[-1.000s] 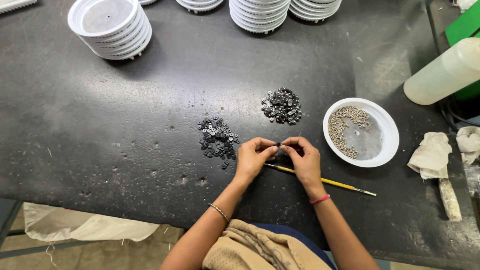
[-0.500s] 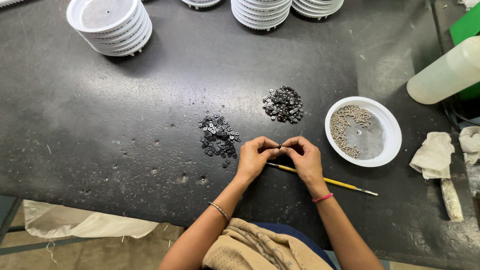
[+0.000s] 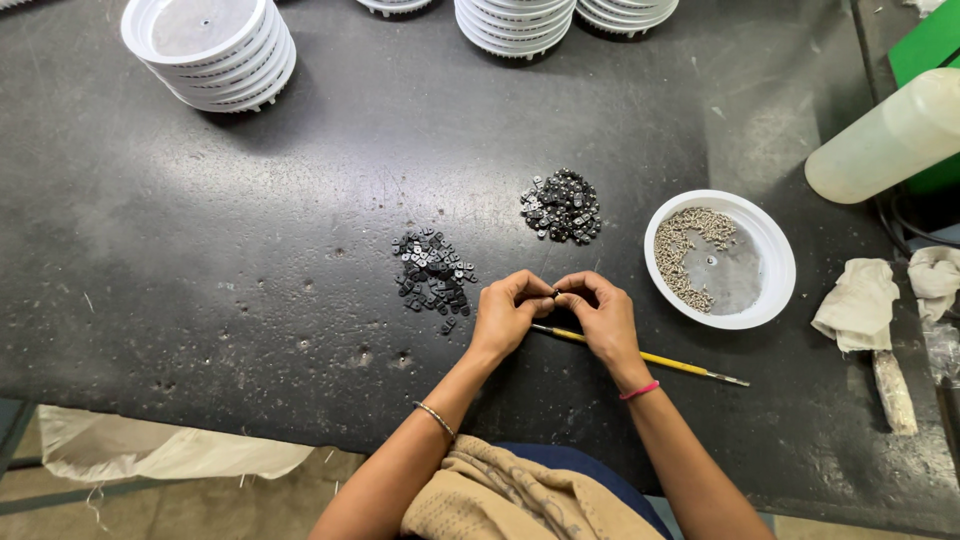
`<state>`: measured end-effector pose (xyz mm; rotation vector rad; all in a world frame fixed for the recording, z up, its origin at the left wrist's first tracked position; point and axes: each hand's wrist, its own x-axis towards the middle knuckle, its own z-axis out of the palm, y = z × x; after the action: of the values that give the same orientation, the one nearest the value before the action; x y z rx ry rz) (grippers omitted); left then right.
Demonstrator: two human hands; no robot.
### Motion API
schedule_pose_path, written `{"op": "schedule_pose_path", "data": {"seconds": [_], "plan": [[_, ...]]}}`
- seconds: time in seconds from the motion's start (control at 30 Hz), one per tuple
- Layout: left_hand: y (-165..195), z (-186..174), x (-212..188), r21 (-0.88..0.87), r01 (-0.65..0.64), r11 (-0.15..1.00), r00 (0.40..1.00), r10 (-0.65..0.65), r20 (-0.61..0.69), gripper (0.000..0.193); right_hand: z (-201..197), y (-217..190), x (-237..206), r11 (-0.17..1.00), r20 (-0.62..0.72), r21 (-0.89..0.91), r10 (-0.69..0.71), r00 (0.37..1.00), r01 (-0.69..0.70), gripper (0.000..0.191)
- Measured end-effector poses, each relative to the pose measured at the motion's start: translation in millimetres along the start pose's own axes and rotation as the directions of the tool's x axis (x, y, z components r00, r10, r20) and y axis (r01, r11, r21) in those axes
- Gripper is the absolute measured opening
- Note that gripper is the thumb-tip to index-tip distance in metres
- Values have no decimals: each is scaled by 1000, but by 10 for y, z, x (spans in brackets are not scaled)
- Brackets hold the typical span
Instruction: The person sits at a workbench assembling small black plastic components with metal pins. They pick a black piece and a pin from a white bowl, press them together by hand or with a pencil-like tool, and place the assembled piece on the table, repeating the cycle.
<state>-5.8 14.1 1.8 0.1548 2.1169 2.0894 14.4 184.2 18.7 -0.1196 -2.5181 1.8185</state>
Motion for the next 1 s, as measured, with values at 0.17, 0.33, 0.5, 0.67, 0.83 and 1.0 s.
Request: {"op": "schedule_pose_path", "data": {"seconds": [0.17, 0.33, 0.5, 0.67, 0.83, 1.0], "plan": [[-2, -30, 15, -61, -13, 998, 1000, 13, -5, 15, 8, -22, 67, 998, 24, 50, -48, 999, 47, 13], [-32, -136, 50, -210, 89, 974, 996, -91, 3, 17, -94, -72, 61, 980, 83, 193, -72, 994, 55, 23], [-93, -166, 123, -524, 101, 846, 993, -116, 5, 19, -778, -43, 139, 989, -202, -114, -120, 972, 98, 18], [-143, -178, 166, -567, 125, 814, 990, -136, 24, 23, -1476, 67, 237, 926, -417, -376, -200, 886, 32, 19], [-146, -187, 177, -558, 140, 818, 989, -145, 35, 24, -1522, 47, 324, 850, -384, -527, -265, 885, 25, 15], [-91, -214, 167, -598, 127, 792, 992, -111, 64, 21, -1381, -53, 419, 781, -338, -623, -316, 886, 41, 13]]}}
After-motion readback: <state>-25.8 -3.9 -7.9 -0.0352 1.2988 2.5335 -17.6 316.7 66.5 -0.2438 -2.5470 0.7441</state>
